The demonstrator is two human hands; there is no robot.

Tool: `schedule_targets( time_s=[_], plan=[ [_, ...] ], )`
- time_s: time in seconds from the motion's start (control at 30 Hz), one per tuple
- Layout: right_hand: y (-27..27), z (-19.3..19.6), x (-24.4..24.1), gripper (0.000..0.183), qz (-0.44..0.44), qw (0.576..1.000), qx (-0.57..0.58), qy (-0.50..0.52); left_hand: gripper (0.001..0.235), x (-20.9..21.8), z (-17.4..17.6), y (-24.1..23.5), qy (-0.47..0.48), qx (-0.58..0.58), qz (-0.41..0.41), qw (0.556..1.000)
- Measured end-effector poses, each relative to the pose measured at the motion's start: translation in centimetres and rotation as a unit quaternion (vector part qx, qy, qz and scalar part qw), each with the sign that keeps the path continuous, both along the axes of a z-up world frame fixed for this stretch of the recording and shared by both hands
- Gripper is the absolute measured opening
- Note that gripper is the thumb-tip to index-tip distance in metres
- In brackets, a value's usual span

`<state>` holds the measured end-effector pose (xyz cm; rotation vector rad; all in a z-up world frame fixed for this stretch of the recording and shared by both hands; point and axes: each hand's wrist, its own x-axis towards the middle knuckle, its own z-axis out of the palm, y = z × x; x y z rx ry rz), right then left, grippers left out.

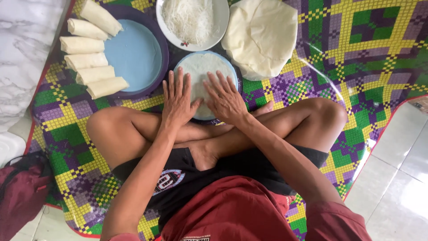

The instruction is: The person sits on a mat and prepares spring rolls by hand. They place a thin wrapper on a plate, add shredded white filling, and roll it up tightly. The finished rolls are placed on a separate plate.

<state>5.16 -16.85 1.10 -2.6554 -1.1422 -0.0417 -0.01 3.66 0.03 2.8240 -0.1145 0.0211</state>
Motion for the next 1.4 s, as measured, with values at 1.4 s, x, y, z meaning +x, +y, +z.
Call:
schedule_targets(
  time_s=[1.4],
  plan=[
    [0.0, -1.5, 2.8, 0.080, -0.055, 0.998, -0.023, -0.009, 0.076, 0.8, 0.8, 0.3, -0.011, 0.007, -0.046, 0.999]
  ],
)
